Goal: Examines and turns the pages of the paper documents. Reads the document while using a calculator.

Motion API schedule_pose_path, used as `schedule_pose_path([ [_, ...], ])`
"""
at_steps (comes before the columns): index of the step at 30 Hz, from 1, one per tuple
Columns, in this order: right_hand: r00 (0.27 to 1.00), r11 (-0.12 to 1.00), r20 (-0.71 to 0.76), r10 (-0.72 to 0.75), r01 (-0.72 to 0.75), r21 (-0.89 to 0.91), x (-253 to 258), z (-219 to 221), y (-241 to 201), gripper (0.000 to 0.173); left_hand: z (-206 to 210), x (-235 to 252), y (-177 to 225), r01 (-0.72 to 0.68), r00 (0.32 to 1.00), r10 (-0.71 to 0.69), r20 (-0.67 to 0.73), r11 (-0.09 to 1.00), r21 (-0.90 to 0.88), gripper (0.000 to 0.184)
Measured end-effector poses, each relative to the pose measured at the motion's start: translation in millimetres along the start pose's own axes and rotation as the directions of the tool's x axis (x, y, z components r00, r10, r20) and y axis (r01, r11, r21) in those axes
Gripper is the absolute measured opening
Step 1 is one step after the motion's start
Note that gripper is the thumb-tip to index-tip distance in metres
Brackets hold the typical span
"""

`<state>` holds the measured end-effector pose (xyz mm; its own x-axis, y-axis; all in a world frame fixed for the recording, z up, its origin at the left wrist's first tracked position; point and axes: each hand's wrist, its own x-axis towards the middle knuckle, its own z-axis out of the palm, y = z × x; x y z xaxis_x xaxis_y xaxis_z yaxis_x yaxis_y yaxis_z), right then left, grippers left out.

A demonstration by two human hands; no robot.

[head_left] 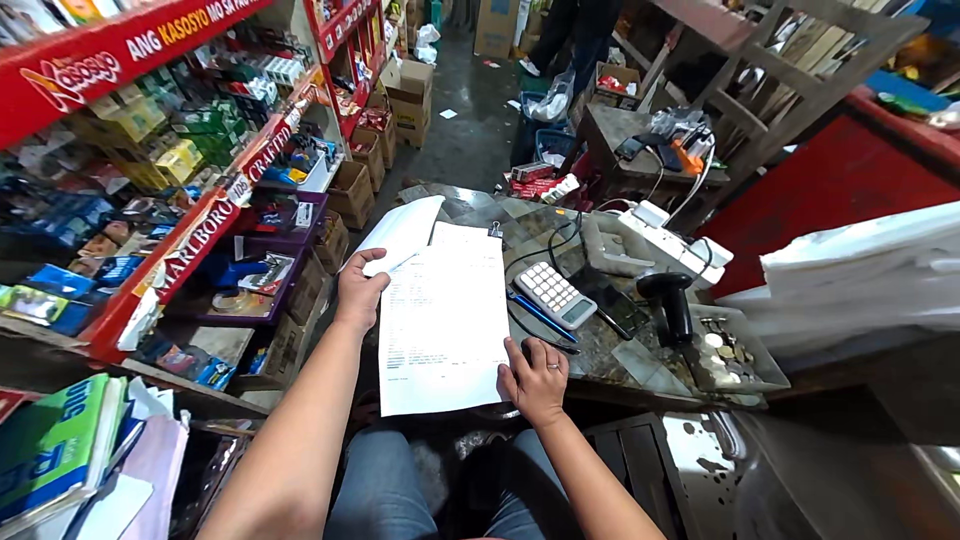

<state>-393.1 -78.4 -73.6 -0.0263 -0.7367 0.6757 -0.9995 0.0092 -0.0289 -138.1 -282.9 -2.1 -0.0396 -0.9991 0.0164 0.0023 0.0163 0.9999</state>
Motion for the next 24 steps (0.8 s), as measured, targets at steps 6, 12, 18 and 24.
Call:
schedule_pose_path([
  [6,0.922,0.929,0.243,0.302,-0.341,0.142,65,-57,32,0.045,3,7,-2,-0.012,1.000,0.011,-0.025,0.999,-0.043,0.054],
  [12,0.486,0.616,0.517,0.704,-0.780,-0.105,110,-62,77,0.063,5,6,0,-0.011,0.999,0.009,-0.041,0.999,-0.042,0.053],
  [18,0.618,0.447,0.332,0.713,-0.764,0.465,107,-51,90,0.055,6,6,-1,-0.001,0.999,-0.002,-0.054,0.998,-0.056,0.055],
  [24,0.789,0.648,0.278,0.548,-0.610,0.455,153,-81,149,0.027,6,6,0,0.003,0.999,-0.005,-0.049,0.999,-0.037,0.055],
])
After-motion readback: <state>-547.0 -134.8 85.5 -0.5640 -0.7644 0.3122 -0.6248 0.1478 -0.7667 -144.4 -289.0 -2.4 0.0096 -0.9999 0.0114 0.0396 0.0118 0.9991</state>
